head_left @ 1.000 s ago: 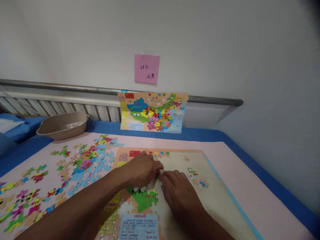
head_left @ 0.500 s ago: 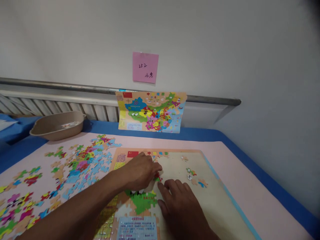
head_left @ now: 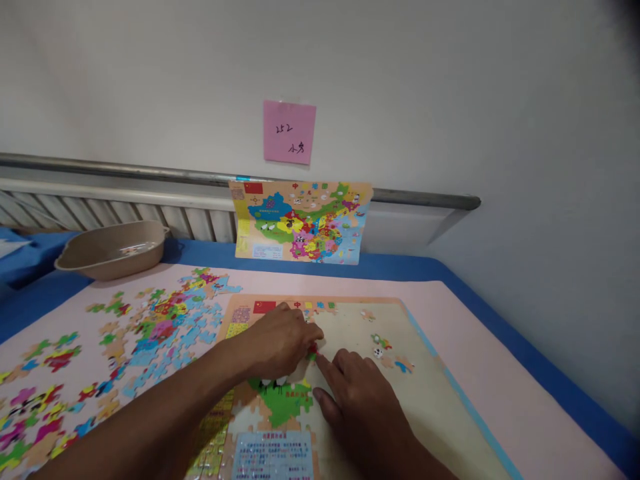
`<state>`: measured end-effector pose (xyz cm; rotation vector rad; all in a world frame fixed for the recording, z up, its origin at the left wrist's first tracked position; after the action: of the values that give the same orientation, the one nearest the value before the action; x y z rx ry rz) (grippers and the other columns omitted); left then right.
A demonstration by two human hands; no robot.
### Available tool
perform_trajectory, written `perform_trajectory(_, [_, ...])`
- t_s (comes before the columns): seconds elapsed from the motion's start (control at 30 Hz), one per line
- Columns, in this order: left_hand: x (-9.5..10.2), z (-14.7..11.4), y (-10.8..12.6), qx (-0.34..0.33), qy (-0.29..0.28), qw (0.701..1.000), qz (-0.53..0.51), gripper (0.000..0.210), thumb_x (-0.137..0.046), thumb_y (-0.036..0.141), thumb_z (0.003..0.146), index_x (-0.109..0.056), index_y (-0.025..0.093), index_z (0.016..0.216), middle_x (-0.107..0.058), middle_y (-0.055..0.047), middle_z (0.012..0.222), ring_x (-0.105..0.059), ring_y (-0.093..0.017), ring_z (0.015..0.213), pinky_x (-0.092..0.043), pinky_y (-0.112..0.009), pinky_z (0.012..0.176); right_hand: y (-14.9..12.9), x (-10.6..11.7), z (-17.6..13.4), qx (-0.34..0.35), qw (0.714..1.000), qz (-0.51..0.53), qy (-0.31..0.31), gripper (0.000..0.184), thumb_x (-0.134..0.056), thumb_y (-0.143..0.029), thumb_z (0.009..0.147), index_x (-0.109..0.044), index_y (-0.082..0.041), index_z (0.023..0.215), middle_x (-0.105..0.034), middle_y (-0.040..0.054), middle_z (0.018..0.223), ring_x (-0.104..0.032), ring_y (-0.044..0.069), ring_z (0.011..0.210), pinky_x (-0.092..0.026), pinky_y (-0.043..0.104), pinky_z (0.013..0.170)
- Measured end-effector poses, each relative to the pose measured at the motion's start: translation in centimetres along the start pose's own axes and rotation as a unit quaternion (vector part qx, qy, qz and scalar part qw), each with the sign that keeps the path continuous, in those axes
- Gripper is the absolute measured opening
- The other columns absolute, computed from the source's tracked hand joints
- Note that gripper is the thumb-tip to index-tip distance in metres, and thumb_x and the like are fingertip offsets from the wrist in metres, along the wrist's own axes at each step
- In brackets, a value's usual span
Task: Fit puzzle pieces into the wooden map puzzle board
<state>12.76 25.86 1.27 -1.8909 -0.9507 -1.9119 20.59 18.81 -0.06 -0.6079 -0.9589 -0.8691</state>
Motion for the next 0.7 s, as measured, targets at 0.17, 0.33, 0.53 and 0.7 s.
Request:
perform_trajectory(0.17, [-0.1, 0.1, 0.0, 0.001, -0.001, 1.000, -0.003, 0.017, -0.049, 0.016, 0.099, -0.065, 0.022, 0.098, -0.072, -0.006, 0.092, -0.068, -0.028, 0.097, -0.045, -0.044, 0.091, -0.4, 0.2, 0.3, 0.009, 1.000, 0.013, 0.001, 0.054, -0.102, -0.013, 0.068, -0.072, -0.014, 0.113, -0.062, 0.0041, 0.093, -0.054, 0.025, 0.078, -0.039, 0.038, 0.069])
perform_trajectory(0.33, [0.0, 0.1, 0.2, -0.004, -0.002, 1.000, 0.000, 0.018, -0.048, 0.018, 0.101, -0.065, 0.022, 0.098, -0.073, -0.006, 0.092, -0.068, -0.028, 0.097, -0.046, -0.043, 0.091, -0.7, 0.0, 0.5, 0.010, 1.000, -0.001, -0.003, 0.053, -0.103, -0.015, 0.067, -0.072, -0.014, 0.111, -0.062, 0.0041, 0.092, -0.054, 0.025, 0.078, -0.038, 0.038, 0.069])
perform_trajectory(0.53, [-0.2, 0.3, -0.3, 0.005, -0.009, 1.000, 0.000, 0.018, -0.047, 0.019, 0.102, -0.065, 0.022, 0.099, -0.073, -0.006, 0.092, -0.068, -0.027, 0.095, -0.045, -0.041, 0.086, -0.7, -0.1, 0.5, 0.014, 1.000, -0.007, 0.014, 0.043, -0.098, -0.012, 0.072, -0.072, -0.016, 0.106, -0.060, 0.0030, 0.089, -0.051, 0.024, 0.076, -0.035, 0.037, 0.068])
perform_trajectory(0.7, [-0.3, 0.2, -0.8, 0.007, 0.005, 1.000, -0.012, 0.018, -0.047, 0.017, 0.100, -0.064, 0.023, 0.098, -0.072, -0.004, 0.092, -0.068, -0.026, 0.095, -0.044, -0.037, 0.084, 0.5, -0.5, 0.3, 0.019, 1.000, 0.020, 0.014, 0.040, -0.086, -0.002, 0.078, -0.071, -0.014, 0.113, -0.059, 0.0031, 0.092, -0.052, 0.024, 0.079, -0.034, 0.036, 0.071])
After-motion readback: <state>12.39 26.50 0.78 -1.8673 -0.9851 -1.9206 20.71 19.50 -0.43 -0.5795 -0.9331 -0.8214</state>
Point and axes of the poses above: each hand's wrist, its own z-axis towards the middle knuckle, its own x-axis out of the back of the hand, y = z × x, the point moved 10 cm from there along z, towards the middle knuckle
